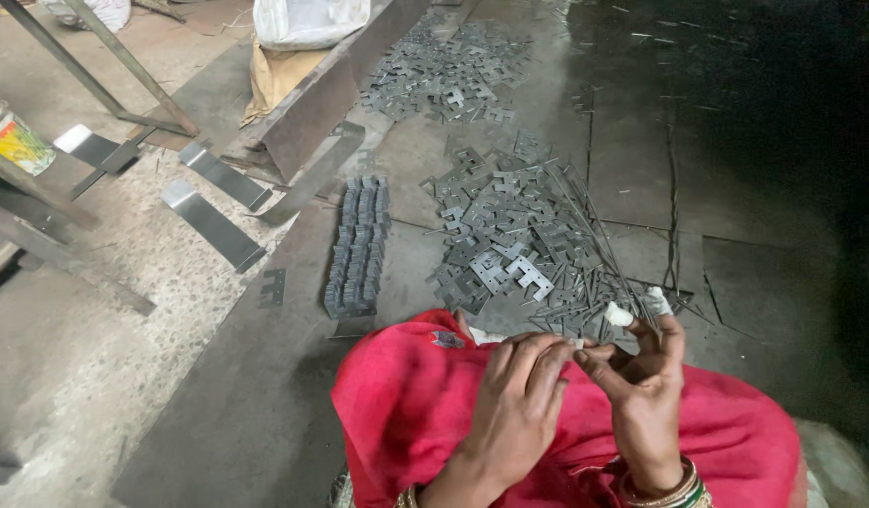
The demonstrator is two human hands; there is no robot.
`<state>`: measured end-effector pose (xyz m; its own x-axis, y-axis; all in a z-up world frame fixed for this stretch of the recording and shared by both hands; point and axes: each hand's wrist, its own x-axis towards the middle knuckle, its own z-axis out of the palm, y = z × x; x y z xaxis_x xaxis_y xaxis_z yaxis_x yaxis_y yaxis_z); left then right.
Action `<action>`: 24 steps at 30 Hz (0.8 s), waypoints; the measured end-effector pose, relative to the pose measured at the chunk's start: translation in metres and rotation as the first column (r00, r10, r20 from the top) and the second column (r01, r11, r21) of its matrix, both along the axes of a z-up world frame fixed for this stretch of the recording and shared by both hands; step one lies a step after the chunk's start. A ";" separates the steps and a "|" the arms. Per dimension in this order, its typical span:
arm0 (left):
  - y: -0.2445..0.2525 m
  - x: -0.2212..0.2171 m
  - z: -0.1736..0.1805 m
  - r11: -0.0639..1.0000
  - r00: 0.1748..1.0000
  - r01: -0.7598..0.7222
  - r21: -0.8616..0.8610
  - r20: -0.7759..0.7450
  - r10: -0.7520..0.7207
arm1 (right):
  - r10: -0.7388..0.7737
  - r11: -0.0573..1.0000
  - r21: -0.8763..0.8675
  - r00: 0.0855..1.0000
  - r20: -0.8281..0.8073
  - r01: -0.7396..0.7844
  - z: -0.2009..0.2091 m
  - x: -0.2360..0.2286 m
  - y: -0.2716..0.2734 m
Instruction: The person sits on the floor and first tears a white strip of material into smaller pieces. Then the person picks up metal brackets from a pile on the floor and stacks them into neat rows, aligning them by hand.
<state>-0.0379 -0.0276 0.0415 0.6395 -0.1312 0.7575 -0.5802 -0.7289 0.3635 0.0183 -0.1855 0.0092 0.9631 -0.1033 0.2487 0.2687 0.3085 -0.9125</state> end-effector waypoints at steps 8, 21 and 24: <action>-0.002 0.014 -0.019 0.985 0.981 0.103 -0.136 -0.151 -0.124 | 0.138 0.985 0.114 0.990 -0.029 -0.133 0.000 -0.001 -0.007; 0.011 0.041 -0.065 0.254 0.537 -0.107 -0.961 -0.270 -0.799 | 0.173 0.983 -0.052 0.985 -0.025 -0.174 0.014 0.003 -0.017; 0.009 0.038 -0.065 0.264 0.534 -0.040 -0.964 -0.245 -0.809 | 0.244 0.966 -0.067 0.967 -0.078 -0.249 0.011 0.009 -0.017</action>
<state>0.0001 -0.0183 -0.0240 0.9865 -0.1553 0.0521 0.0269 0.4674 0.8836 0.0270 -0.2025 0.0197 0.9714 0.1563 0.1788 0.1287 0.2863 -0.9495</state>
